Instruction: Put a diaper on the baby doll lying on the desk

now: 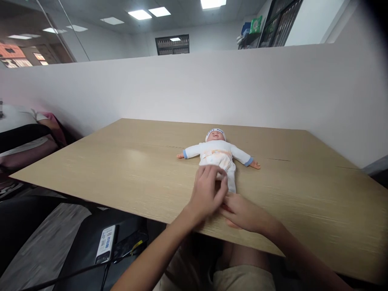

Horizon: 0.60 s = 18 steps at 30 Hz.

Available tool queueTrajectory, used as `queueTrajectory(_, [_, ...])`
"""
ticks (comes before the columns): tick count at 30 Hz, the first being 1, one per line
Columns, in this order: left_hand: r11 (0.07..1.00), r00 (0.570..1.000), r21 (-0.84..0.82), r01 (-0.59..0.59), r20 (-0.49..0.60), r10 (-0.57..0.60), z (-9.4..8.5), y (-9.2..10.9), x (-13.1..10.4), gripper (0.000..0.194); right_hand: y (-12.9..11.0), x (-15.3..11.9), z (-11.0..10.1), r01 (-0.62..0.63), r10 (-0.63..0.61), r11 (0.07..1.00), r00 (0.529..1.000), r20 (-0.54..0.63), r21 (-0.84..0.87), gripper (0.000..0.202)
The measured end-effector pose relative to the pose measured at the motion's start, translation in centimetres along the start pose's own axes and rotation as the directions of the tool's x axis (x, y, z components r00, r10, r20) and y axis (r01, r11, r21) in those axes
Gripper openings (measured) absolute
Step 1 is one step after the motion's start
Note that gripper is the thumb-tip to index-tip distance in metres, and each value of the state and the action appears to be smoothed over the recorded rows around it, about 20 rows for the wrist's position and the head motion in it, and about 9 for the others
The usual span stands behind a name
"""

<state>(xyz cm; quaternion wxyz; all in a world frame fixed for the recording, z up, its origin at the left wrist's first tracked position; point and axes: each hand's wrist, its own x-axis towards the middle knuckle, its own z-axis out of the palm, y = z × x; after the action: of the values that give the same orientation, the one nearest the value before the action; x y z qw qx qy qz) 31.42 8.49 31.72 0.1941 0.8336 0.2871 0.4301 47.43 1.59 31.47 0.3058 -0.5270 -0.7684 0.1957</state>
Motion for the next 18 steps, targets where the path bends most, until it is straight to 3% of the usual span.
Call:
queueTrajectory(3, [0.971, 0.999, 0.239, 0.020, 0.027, -0.028, 3.2, -2.9, 3.7, 0.013, 1.4, -0.8, 0.0, -0.078, 0.080, 0.996, 0.996, 0.042, -0.044, 0.015])
queueTrajectory(6, [0.957, 0.998, 0.288, -0.018, 0.060, 0.001, 4.8, -5.8, 3.4, 0.013, 3.3, -1.5, -0.2, -0.202, 0.195, 0.974, 0.978, -0.072, -0.103, 0.013])
queueTrajectory(11, [0.947, 0.998, 0.318, 0.041, 0.035, -0.055, 4.2, -7.3, 2.1, 0.032, 6.3, -1.2, -0.4, -0.351, 0.292, 0.924, 0.904, -0.312, -0.152, 0.018])
queueTrajectory(18, [0.935, 0.981, 0.295, 0.195, -0.049, -0.189, 3.9, -6.8, 1.9, 0.037, 6.4, 0.5, 1.2, -0.362, 0.213, 0.894, 0.860, -0.463, -0.262, 0.020])
